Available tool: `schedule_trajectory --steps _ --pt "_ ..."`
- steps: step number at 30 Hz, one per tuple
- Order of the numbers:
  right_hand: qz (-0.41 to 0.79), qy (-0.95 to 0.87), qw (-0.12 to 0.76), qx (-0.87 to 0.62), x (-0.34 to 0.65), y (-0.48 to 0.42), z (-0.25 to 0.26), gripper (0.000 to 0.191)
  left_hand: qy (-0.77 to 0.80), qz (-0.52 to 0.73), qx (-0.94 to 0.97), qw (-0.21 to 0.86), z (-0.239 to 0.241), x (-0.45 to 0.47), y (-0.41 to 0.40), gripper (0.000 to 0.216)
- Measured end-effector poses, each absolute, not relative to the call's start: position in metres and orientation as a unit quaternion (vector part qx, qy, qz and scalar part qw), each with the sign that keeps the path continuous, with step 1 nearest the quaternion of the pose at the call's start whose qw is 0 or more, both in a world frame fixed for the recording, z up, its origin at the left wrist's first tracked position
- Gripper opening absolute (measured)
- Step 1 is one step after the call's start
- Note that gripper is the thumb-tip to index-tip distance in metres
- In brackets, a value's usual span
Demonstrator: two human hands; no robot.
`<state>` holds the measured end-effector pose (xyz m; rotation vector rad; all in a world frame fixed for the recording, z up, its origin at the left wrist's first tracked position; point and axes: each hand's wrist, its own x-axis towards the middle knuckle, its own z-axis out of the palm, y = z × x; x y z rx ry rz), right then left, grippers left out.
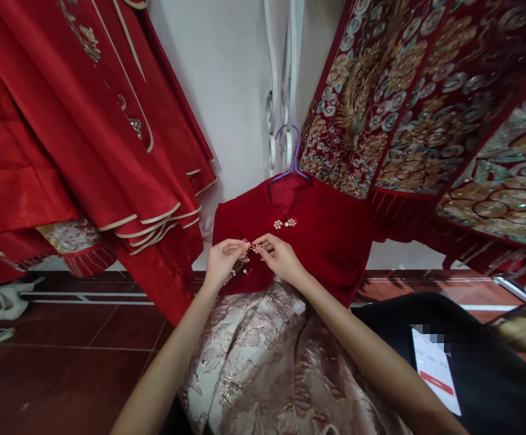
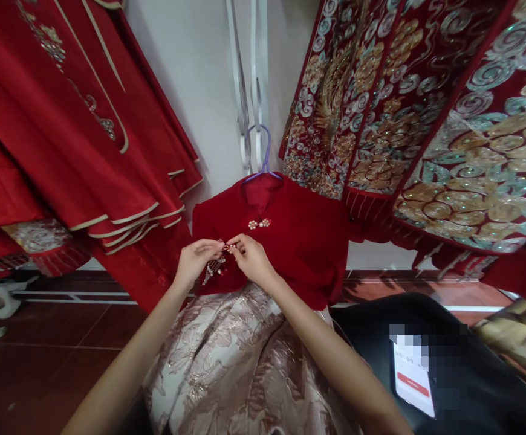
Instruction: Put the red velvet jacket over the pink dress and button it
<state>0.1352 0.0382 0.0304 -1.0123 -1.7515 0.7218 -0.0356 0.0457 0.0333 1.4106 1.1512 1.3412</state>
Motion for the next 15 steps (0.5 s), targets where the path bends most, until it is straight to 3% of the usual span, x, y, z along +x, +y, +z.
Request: schedule_trajectory --steps 6,15 --pt "0.271 -0.733 0.480 -0.398 0.1307 0.0367 0.0329 0.013 0.451 0.541 0.522 0.481 0.0283 -0.0330 0.0434 0.052" --pt "0.220 -0.735 0.496 -0.407 0.1283 0.0367 0.0280 0.011 0.443 0.542 0.555 0.450 0.0329 -0.0299 0.0382 0.045"
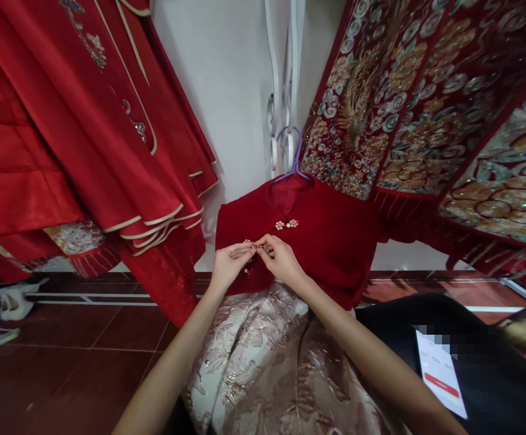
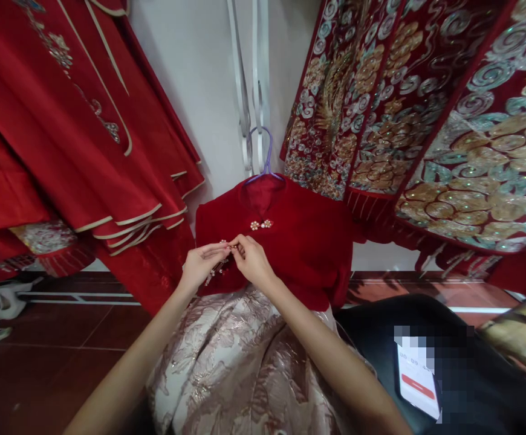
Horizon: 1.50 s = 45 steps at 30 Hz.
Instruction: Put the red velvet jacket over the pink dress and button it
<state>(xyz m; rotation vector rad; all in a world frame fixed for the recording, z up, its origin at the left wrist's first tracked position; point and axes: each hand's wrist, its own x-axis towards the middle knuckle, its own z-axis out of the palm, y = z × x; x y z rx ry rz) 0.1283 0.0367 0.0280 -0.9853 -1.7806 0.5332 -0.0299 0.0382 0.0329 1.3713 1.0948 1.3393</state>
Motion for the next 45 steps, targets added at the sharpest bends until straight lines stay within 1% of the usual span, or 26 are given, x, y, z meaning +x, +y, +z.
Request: schedule_trajectory --steps 3,7,9,15,20,23,28,32,34,37,40,42,45 --pt "0.212 -0.719 0.512 -0.420 0.124 0.037 0.027 0.011 0.447 0.553 0.554 0.433 0.032 -0.030 0.039 0.042" --pt "0.211 -0.705 0.522 -0.432 0.122 0.036 0.025 0.013 0.446 0.548 0.544 0.453 0.033 -0.030 0.041 0.041" --pt "0.209 -0.700 0.523 -0.439 0.122 0.036 0.025 0.014 0.448 0.541 0.545 0.459 0.035 -0.030 0.041 0.041" --pt "0.204 -0.710 0.515 -0.434 0.125 0.034 0.024 0.013 0.452 0.554 0.551 0.430 0.032 -0.024 0.041 0.041" --pt "0.203 -0.712 0.511 -0.437 0.127 0.033 0.023 0.014 0.446 0.546 0.544 0.455 0.030 -0.027 0.042 0.043" --pt "0.200 -0.712 0.510 -0.439 0.127 0.033 0.022 0.014 0.450 0.526 0.562 0.452 0.034 -0.030 0.044 0.039" --pt "0.205 -0.714 0.502 -0.444 0.127 0.034 0.026 0.014 0.438 0.501 0.624 0.409 0.036 -0.033 0.046 0.033" --pt "0.280 -0.709 0.478 -0.436 0.143 0.025 0.025 0.017 0.441 0.466 0.675 0.365 0.031 -0.039 0.032 0.039" --pt "0.320 -0.701 0.464 -0.438 0.158 0.013 0.020 0.018 0.454 0.446 0.698 0.329 0.028 -0.047 0.022 0.037" --pt "0.347 -0.689 0.443 -0.456 0.182 -0.006 0.010 0.018 0.477 0.391 0.732 0.289 0.022 -0.062 0.011 0.032" --pt "0.334 -0.698 0.422 -0.472 0.197 -0.016 0.010 0.018 0.483 0.324 0.764 0.279 0.020 -0.074 0.010 0.038" --pt "0.319 -0.702 0.418 -0.481 0.202 -0.017 0.015 0.018 0.480 0.313 0.768 0.284 0.021 -0.075 0.011 0.040" --pt "0.288 -0.710 0.402 -0.501 0.209 -0.013 0.020 0.018 0.466 0.323 0.766 0.303 0.025 -0.070 0.010 0.032"
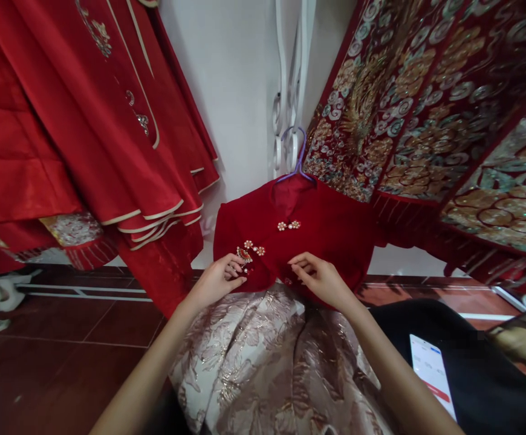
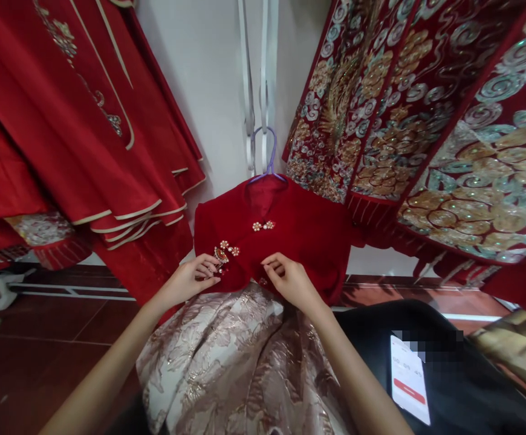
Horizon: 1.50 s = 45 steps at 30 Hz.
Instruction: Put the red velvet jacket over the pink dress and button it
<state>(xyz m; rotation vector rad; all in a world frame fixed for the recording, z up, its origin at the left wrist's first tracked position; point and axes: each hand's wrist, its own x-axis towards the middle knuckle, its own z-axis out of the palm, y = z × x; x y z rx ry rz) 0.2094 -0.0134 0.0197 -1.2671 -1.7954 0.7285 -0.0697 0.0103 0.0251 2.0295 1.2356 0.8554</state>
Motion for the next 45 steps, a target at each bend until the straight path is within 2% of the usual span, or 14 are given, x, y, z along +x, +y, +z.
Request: schedule_trajectory --steps 5,7,10,15,19,26,33,40,45 --pt "0.260 -0.772 0.285 -0.506 0.217 -0.009 0.003 0.022 0.457 0.317 0.745 0.370 0.020 -0.057 0.008 0.017" --pt "0.234 -0.773 0.285 -0.516 0.214 -0.008 -0.005 0.027 0.467 0.341 0.729 0.365 0.015 -0.056 0.010 0.020" --pt "0.237 -0.766 0.296 -0.519 0.206 -0.006 -0.013 0.020 0.471 0.362 0.729 0.341 0.011 -0.057 0.012 0.028" --pt "0.314 -0.755 0.304 -0.490 0.198 -0.007 -0.016 0.012 0.453 0.299 0.741 0.396 0.011 -0.054 0.009 0.015" --pt "0.331 -0.745 0.315 -0.486 0.195 -0.008 -0.017 0.013 0.455 0.305 0.713 0.438 0.004 -0.049 0.010 0.022" --pt "0.356 -0.746 0.314 -0.467 0.199 -0.016 -0.001 0.013 0.483 0.332 0.707 0.395 0.009 -0.040 0.002 0.017" --pt "0.388 -0.679 0.429 -0.452 0.169 -0.019 0.000 0.019 0.507 0.339 0.687 0.395 0.005 -0.036 0.002 0.023" --pt "0.354 -0.649 0.489 -0.463 0.141 -0.012 -0.024 0.017 0.492 0.349 0.685 0.408 0.002 -0.036 0.003 0.026" --pt "0.306 -0.656 0.519 -0.455 0.137 -0.019 -0.026 0.015 0.494 0.361 0.679 0.406 0.006 -0.033 0.000 0.019"
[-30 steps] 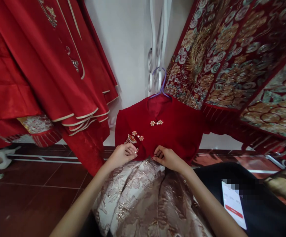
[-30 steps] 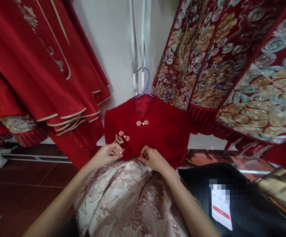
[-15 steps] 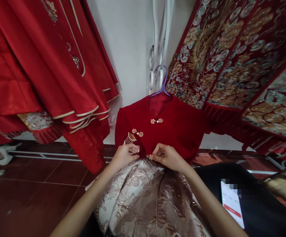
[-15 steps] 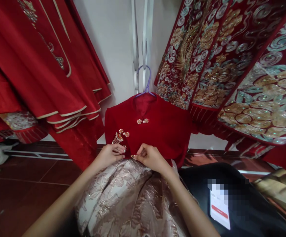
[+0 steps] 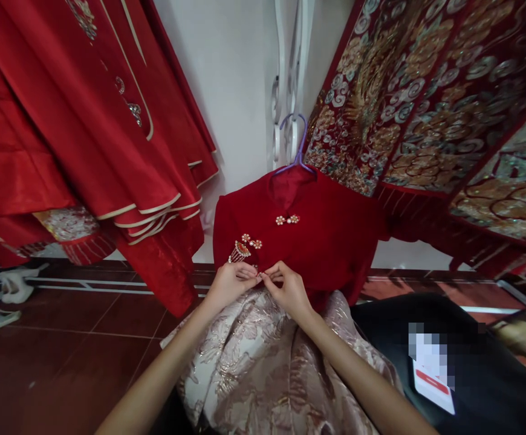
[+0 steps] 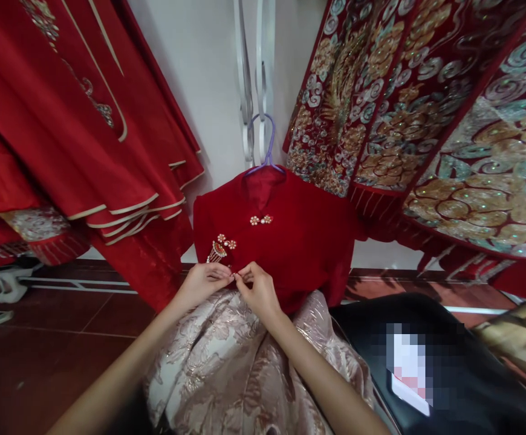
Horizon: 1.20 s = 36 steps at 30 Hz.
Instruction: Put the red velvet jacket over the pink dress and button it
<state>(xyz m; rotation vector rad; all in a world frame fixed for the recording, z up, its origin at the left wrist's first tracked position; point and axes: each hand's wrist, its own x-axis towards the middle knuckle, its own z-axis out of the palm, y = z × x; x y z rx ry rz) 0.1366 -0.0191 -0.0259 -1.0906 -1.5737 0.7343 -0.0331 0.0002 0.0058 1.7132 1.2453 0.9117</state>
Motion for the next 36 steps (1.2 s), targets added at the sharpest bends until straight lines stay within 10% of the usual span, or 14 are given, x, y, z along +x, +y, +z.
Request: schedule_trajectory --steps 26,36 --pt "0.323 -0.644 0.511 -0.469 0.201 -0.032 0.048 0.020 0.513 0.373 0.735 0.239 0.058 -0.073 0.003 0.017" --pt "0.305 -0.706 0.377 -0.516 0.166 -0.018 -0.010 0.013 0.493 0.239 0.831 0.099 0.017 -0.030 -0.014 0.015"
